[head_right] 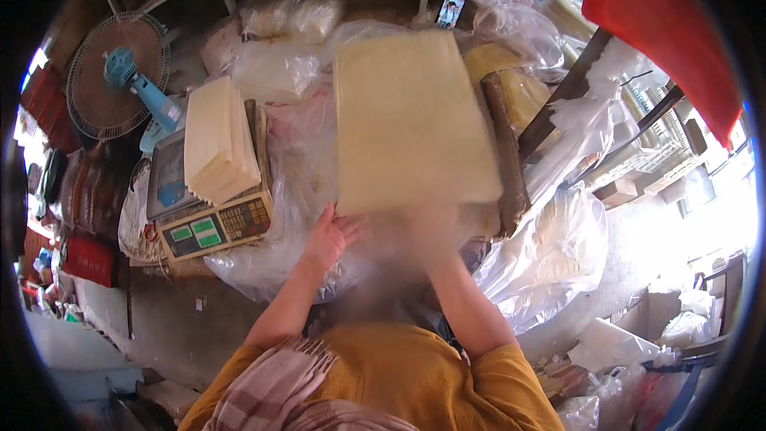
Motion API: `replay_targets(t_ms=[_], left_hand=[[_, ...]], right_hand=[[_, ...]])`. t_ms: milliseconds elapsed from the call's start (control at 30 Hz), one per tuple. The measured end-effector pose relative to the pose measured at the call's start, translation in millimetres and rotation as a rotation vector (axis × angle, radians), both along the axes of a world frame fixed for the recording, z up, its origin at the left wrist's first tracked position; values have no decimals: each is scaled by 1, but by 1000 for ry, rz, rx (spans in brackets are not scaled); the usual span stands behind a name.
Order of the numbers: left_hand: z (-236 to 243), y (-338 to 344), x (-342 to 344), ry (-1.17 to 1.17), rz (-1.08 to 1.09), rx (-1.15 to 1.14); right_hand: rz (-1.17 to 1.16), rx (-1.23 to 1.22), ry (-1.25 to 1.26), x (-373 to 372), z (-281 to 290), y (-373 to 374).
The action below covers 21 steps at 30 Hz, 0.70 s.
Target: The person counts and aligns large sheets of paper, stacks them on a pile, and then places the stack into a large plastic bag.
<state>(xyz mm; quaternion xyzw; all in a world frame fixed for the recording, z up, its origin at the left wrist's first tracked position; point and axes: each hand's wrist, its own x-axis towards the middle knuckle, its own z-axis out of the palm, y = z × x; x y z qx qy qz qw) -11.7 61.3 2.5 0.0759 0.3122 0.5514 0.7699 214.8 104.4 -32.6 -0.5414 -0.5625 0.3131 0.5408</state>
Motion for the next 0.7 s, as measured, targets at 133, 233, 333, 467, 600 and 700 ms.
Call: replay_targets(t_ms=[133, 233, 333, 467, 600, 700], left_hand=[[-37, -13, -30, 299, -6, 75], [-30, -38, -38, 379, 14, 127], [-25, -42, -46, 453, 0, 157], [-22, -34, -44, 469, -60, 310], [-17, -25, -41, 561, -93, 336], [-24, -23, -41, 724, -83, 326]], right_hand=[[183, -270, 564, -12, -65, -47], [480, -687, 361, -11, -9, -76], [758, -714, -140, -20, 58, -84], [568, -45, -418, -57, 80, -69], [598, 327, -608, -77, 82, -37], [648, 368, -463, -76, 70, -29]])
